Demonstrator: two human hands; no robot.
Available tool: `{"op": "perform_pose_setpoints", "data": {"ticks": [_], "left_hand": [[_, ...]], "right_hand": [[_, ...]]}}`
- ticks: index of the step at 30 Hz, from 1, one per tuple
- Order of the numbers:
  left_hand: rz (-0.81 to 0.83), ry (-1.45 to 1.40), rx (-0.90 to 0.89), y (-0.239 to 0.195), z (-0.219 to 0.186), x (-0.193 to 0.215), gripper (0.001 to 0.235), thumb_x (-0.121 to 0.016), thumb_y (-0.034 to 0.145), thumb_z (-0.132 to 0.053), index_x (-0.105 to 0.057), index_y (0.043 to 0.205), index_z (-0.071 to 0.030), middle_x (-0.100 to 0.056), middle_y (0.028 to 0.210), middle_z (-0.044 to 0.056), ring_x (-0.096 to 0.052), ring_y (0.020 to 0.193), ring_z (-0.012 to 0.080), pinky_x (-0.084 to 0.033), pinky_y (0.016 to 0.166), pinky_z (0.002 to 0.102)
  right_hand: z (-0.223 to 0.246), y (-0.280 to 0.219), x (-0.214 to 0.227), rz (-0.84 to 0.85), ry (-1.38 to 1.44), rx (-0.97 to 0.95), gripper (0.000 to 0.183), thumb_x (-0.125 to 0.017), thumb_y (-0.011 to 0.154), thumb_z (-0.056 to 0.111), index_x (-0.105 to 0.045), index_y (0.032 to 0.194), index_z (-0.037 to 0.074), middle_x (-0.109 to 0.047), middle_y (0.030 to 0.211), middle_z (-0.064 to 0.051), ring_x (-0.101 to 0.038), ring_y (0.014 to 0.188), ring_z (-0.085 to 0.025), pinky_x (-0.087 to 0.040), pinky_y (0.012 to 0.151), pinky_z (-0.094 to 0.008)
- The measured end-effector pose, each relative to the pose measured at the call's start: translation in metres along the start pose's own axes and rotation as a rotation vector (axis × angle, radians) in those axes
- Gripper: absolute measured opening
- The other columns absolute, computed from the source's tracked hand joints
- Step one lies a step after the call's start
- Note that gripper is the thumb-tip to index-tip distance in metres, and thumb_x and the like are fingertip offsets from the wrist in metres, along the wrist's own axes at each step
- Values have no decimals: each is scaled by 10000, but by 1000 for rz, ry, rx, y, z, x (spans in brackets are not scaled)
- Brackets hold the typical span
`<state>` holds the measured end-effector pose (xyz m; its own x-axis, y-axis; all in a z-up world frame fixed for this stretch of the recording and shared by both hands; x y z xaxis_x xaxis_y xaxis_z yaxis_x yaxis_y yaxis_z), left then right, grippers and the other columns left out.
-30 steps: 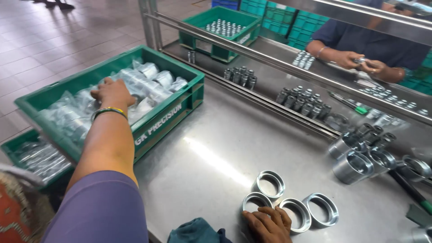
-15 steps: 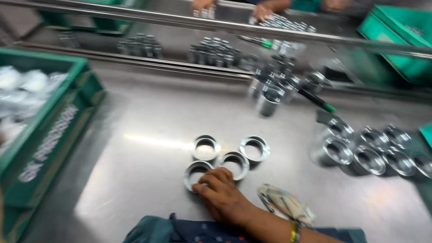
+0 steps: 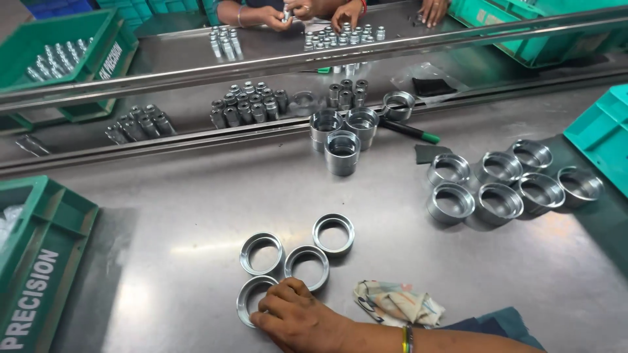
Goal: Polishing cylindrical metal components with a cloth and organizing them on a workbench.
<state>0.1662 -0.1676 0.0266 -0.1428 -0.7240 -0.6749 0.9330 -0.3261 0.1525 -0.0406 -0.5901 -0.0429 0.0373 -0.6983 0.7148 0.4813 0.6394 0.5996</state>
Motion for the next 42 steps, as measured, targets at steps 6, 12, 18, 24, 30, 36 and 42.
{"op": "perform_pose_setpoints", "data": {"ticks": [6,12,18,24,30,36,42], "left_hand": [[-130,620,-88,-31,73,98,577,-668,892,-503,-567,1313,-122,-606,1272,116,-604,1135,326,-510,939,549],[-239,1160,-306,-90,142,247,571,-625,943,-544,-593,1266,-74,-661,1185,126,-662,1054,311,-559,911,507],[-358,1393,-455,-79,265,339,637,-606,839,-591,-601,1198,-65,-689,1131,140,-712,1070,311,-567,900,524],[-185,1518,-338,-77,253,365,724,-670,877,-645,-578,1228,-19,-662,1127,132,-702,1008,253,-623,841,398],[-438,1527,-523,-81,271,357,595,-619,866,-581,-609,1228,-110,-684,1051,41,-699,941,170,-612,790,367],[-261,1688,-421,-70,248,368,500,-659,954,-462,-616,1277,-82,-688,1110,76,-651,981,204,-547,821,349],[-521,1462,-559,-71,229,382,388,-593,961,-463,-631,1221,-177,-674,1085,26,-645,1003,207,-525,852,431]], "right_hand": [[11,10,12,-30,-75,47,393,-695,857,44,-631,1245,66,-604,1194,-111,-578,1211,-307,-378,1120,-467],[-29,-7,29,-326,593,-267,342,-678,976,128,-609,1307,79,-613,1240,-115,-614,1106,-232,-520,925,-335],[-23,-37,111,-428,671,-525,307,-663,1000,234,-666,1283,114,-609,1188,-130,-571,1084,-237,-493,929,-350],[11,-23,125,-198,46,-327,379,-836,797,334,-706,1062,96,-513,1284,-156,-387,1238,-351,-299,1035,-500],[4,-30,116,-177,244,-337,236,-810,839,255,-696,975,100,-602,1273,-109,-473,1219,-290,-347,1034,-440],[-35,-43,88,-30,737,-687,377,-738,882,190,-598,1222,107,-702,996,-68,-673,937,-177,-540,800,-306],[-29,-52,124,-45,362,-244,158,-706,946,126,-628,1077,83,-674,909,-39,-600,902,-169,-523,805,-310]]}}
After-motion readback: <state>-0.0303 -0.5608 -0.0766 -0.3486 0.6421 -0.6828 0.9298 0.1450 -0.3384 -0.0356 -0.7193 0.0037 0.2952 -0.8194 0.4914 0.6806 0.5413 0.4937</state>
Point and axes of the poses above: each hand's wrist, its own y-axis towards the middle knuckle, its own x-axis out of the back of the hand, z = x × y, the point moved 7 cm from there along y, towards the middle knuckle
